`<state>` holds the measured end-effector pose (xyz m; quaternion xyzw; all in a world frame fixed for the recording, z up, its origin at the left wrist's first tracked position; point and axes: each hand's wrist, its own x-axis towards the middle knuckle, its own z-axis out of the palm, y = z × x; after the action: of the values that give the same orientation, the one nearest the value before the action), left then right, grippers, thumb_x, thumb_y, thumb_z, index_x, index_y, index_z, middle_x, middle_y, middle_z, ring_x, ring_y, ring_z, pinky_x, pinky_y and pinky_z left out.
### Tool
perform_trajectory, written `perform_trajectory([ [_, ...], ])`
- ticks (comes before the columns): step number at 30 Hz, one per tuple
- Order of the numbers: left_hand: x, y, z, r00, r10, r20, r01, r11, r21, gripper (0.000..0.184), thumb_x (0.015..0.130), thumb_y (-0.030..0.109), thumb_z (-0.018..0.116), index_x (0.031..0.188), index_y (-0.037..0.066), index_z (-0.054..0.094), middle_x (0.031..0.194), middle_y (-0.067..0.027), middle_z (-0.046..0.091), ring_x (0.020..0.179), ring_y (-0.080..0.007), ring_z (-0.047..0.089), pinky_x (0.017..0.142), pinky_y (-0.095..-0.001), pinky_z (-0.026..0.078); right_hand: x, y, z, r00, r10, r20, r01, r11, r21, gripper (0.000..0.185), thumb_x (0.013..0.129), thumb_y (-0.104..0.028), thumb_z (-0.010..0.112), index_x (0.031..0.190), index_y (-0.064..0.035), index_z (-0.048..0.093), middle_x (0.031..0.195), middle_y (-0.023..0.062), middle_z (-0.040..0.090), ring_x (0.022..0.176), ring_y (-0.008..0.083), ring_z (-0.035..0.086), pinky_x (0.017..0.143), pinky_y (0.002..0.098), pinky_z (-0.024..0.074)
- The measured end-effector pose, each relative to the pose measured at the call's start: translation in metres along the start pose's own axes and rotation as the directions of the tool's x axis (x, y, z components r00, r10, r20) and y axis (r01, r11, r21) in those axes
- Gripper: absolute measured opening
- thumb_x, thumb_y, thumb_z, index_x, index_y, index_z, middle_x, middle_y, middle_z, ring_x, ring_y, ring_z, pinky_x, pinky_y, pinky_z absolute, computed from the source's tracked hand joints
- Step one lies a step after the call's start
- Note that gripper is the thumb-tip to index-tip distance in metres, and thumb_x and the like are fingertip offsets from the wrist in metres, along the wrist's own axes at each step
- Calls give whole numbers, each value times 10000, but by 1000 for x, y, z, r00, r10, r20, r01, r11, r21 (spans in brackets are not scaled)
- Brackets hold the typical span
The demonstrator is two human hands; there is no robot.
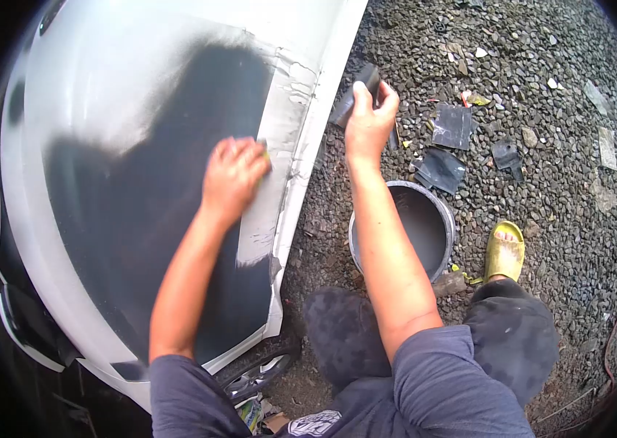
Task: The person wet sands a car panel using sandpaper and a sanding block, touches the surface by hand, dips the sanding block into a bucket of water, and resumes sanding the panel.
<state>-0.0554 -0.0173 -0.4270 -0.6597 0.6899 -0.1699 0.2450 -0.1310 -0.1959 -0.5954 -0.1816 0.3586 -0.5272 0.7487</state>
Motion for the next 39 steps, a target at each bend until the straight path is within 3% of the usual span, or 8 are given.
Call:
perform_trajectory([
  [9,-25,247,76,838,25,545,401,650,-646,281,800,149,694,1074,89,723,1204,-117,693,1216,-301,619,974,-445,486,-4,-4,-7,999,-37,25,38,998,-47,496,957,-229,733,1309,65,546,1242,171,642,1139,237,613,1035,354,468],
  [12,-25,305,128,919,-267,289,342,176,-923,347,898,217,706,1208,62,672,1209,-121,673,1198,-278,610,995,-429,486,-7,-21,3,996,-80,37,81,997,-11,487,956,-235,734,1296,62,552,1235,167,639,1130,231,613,1025,352,474],
  [18,-41,331,175,975,158,-155,-215,850,-480,325,1030,196,615,1308,29,590,1286,-139,618,1162,-255,582,1018,-411,480,-18,-58,10,996,-73,49,69,995,68,456,965,-221,720,1283,59,552,1200,145,649,1100,198,612,987,334,488],
  [21,-19,284,145,979,-21,203,202,242,-949,427,1035,283,596,1360,10,557,1392,-206,565,1283,-332,537,1130,-468,400,-13,-78,16,993,-114,1,113,982,152,444,972,-212,712,1282,58,545,1176,132,647,1052,185,614,953,327,496],
  [24,4,169,59,945,-181,272,270,901,-340,786,864,415,758,1461,-18,485,1504,-263,502,1439,-421,432,1149,-681,299,-13,-99,24,993,-116,-19,117,963,245,402,984,-193,690,1261,53,534,1149,117,631,1029,168,600,942,312,491],
  [26,10,83,-11,899,-222,377,263,963,-59,905,917,576,656,1578,16,393,1654,-214,347,1535,-393,314,1266,-628,124,-15,-103,32,991,-132,-32,135,944,300,398,987,-194,686,1257,54,531,1142,117,630,1027,167,597,944,311,490],
  [30,3,-23,-72,905,-239,352,48,880,473,885,947,634,553,1606,74,367,1713,-86,276,1617,-245,125,1294,-590,41,-31,-121,44,997,-59,52,30,898,438,422,985,-189,686,1273,61,504,1155,121,620,1048,162,585,963,307,482],
  [39,70,-70,-54,958,-124,257,-68,774,629,853,978,678,432,1617,116,368,1706,-19,300,1606,-204,168,1303,-572,57,-24,-140,44,996,-78,34,48,849,526,351,987,-190,679,1240,8,538,1085,43,621,980,109,575,903,256,467],
])
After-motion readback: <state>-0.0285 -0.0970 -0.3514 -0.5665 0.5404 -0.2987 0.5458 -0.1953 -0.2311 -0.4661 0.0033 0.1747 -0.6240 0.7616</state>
